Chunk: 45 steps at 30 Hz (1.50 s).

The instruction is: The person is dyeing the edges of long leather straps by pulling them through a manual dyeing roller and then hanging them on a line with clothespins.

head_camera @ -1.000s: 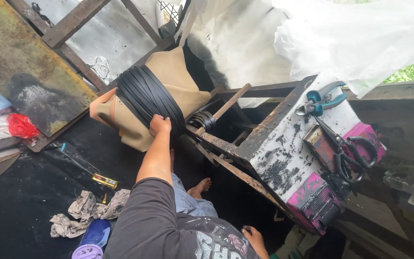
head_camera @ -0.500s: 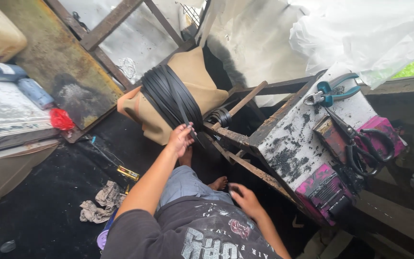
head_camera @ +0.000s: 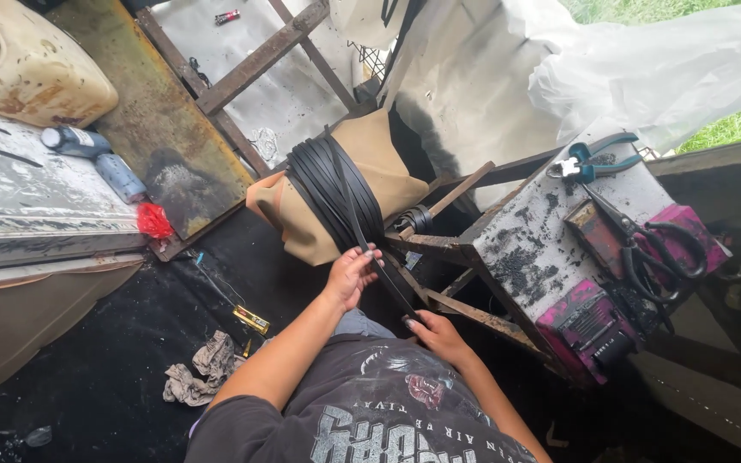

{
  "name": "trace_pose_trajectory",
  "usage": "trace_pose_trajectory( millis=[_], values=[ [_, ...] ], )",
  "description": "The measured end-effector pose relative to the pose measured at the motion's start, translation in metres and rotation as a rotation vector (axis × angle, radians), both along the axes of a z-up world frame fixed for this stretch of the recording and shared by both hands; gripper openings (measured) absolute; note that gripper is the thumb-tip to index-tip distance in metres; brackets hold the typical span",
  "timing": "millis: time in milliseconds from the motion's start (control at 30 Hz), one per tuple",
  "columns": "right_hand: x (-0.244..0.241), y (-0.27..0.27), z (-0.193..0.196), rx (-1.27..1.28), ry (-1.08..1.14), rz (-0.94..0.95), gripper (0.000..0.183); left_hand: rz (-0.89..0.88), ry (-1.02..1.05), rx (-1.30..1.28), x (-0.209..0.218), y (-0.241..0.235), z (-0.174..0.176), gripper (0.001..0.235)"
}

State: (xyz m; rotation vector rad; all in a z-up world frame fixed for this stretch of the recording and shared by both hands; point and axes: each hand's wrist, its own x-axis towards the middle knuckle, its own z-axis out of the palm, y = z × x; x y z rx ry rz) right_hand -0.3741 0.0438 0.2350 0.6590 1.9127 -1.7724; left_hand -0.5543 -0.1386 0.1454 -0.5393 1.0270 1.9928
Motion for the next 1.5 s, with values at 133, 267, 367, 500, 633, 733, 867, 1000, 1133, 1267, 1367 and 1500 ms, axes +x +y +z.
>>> trace_pose_trajectory(
  millis=[133, 267, 367, 500, 633, 733, 867, 1000, 1133, 1267, 1367, 1500],
  values=[
    [0.043, 0.019, -0.016, 0.112, -0.027, -0.122, 0.030, 0.027, 0.081, -0.097, -0.037, 0.009, -0.017, 0.025],
    [0.074, 0.029, 0.014, 0.146, -0.015, -0.174, 0.030, 0.040, 0.133, -0.114, -0.074, 0.019, 0.024, 0.021],
    [0.089, 0.028, 0.057, 0.116, -0.182, -0.290, 0.030, 0.108, 0.138, -0.183, -0.096, 0.029, 0.079, 0.012],
    [0.128, 0.035, 0.097, 0.237, -0.201, -0.282, 0.039, 0.077, 0.281, -0.108, -0.115, 0.036, 0.130, 0.024],
    [0.147, 0.034, 0.176, 0.337, -0.337, -0.261, 0.042, 0.070, 0.337, 0.016, -0.125, 0.043, 0.182, 0.031],
    [0.177, 0.039, 0.211, 0.399, -0.280, -0.305, 0.043, 0.032, 0.391, 0.076, -0.128, 0.053, 0.213, 0.041],
    [0.219, 0.047, 0.268, 0.600, -0.180, -0.358, 0.044, 0.003, 0.435, 0.141, -0.137, 0.076, 0.235, 0.041],
    [0.241, 0.043, 0.329, 0.930, -0.077, -0.323, 0.044, -0.001, 0.419, 0.224, -0.144, 0.105, 0.255, 0.036],
    [0.224, 0.031, 0.382, 1.220, 0.100, -0.351, 0.041, -0.079, 0.398, 0.208, -0.147, 0.137, 0.263, 0.038],
    [0.220, 0.046, 0.398, 1.289, 0.147, -0.311, 0.043, -0.247, 0.580, 0.008, -0.154, 0.163, 0.240, 0.026],
    [0.213, 0.051, 0.401, 1.437, 0.153, -0.271, 0.036, -0.421, 0.769, -0.214, -0.142, 0.167, 0.256, 0.037],
    [0.200, 0.056, 0.409, 1.602, 0.158, -0.123, 0.032, -0.450, 1.414, -0.099, -0.097, 0.164, 0.299, 0.024]
  ],
)
